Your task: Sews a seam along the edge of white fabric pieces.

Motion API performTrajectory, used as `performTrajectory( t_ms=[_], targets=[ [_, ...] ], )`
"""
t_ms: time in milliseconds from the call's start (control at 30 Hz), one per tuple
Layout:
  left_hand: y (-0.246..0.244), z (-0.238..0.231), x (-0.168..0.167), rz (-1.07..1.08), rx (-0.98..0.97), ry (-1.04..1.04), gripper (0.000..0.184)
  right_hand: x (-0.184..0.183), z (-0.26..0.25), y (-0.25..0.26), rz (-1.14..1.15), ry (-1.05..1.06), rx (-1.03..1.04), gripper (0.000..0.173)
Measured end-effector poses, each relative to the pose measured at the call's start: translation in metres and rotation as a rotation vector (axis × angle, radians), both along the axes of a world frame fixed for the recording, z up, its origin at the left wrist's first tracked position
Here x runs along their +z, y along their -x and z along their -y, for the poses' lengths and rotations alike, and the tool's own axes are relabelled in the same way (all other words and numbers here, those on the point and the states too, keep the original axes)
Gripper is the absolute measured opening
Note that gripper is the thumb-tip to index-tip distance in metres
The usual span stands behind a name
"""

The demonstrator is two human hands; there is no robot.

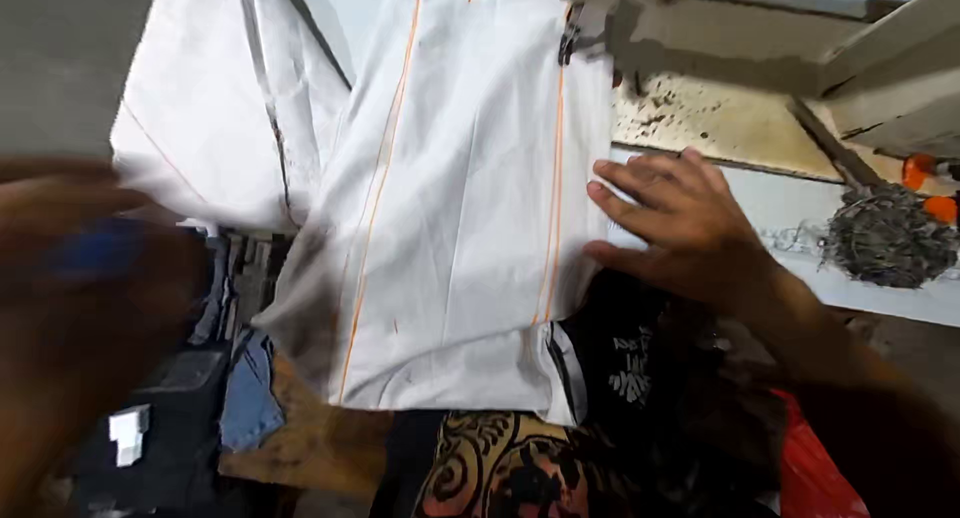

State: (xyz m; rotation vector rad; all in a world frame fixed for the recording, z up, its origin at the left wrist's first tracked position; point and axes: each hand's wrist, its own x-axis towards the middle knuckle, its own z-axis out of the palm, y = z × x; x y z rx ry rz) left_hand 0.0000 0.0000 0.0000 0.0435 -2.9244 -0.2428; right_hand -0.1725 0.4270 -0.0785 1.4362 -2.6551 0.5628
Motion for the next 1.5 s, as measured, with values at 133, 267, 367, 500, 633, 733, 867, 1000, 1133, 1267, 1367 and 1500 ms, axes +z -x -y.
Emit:
performTrajectory(
  t_ms=[133, 267, 367, 500, 633, 733, 867, 1000, 1133, 1267, 1367, 1500],
  targets=[
    [0.11, -0.137, -0.031, -0.028, -0.592, -0.066, 0.041, 0.01, 0.003, -0.006, 0.037, -0.069, -0.023, 0.06],
    [0.147, -0.143, -0.079, 0.016, -0.714, -0.116, 0.056, 0.004, 0.003, -0.007, -0.014, -0.026, -0.069, 0.061],
    [0.146, -0.14, -0.083, 0.007, -0.69, -0.125, 0.057, -0.001, 0.003, -0.008, -0.026, -0.022, -0.079, 0.059],
    [0.15, -0.136, -0.086, -0.005, -0.68, -0.145, 0.06, -0.006, 0.004, -0.011, -0.071, 0.005, -0.085, 0.056],
    [0.157, -0.132, -0.088, -0.017, -0.692, -0.168, 0.06, -0.007, 0.006, -0.011, -0.087, -0.014, -0.113, 0.056],
    [0.166, -0.129, -0.088, -0.022, -0.698, -0.179, 0.061, -0.006, 0.009, -0.006, -0.097, -0.035, -0.134, 0.059],
    [0.178, -0.125, -0.087, -0.026, -0.703, -0.169, 0.061, -0.004, 0.013, 0.001, -0.092, -0.046, -0.141, 0.063],
    [0.192, -0.121, -0.087, -0.033, -0.718, -0.163, 0.057, -0.002, 0.017, 0.011, -0.099, -0.048, -0.149, 0.062],
    [0.208, -0.117, -0.086, -0.043, -0.727, -0.166, 0.056, -0.001, 0.02, 0.024, -0.111, -0.055, -0.152, 0.062],
    [0.227, -0.112, -0.086, -0.049, -0.757, -0.169, 0.057, 0.0, 0.024, 0.036, -0.125, -0.051, -0.147, 0.061],
    [0.241, -0.109, -0.085, -0.054, -0.779, -0.155, 0.057, 0.0, 0.027, 0.047, -0.137, -0.047, -0.146, 0.062],
    [0.259, -0.106, -0.086, -0.061, -0.799, -0.131, 0.058, 0.004, 0.031, 0.062, -0.112, -0.074, -0.162, 0.064]
  ],
)
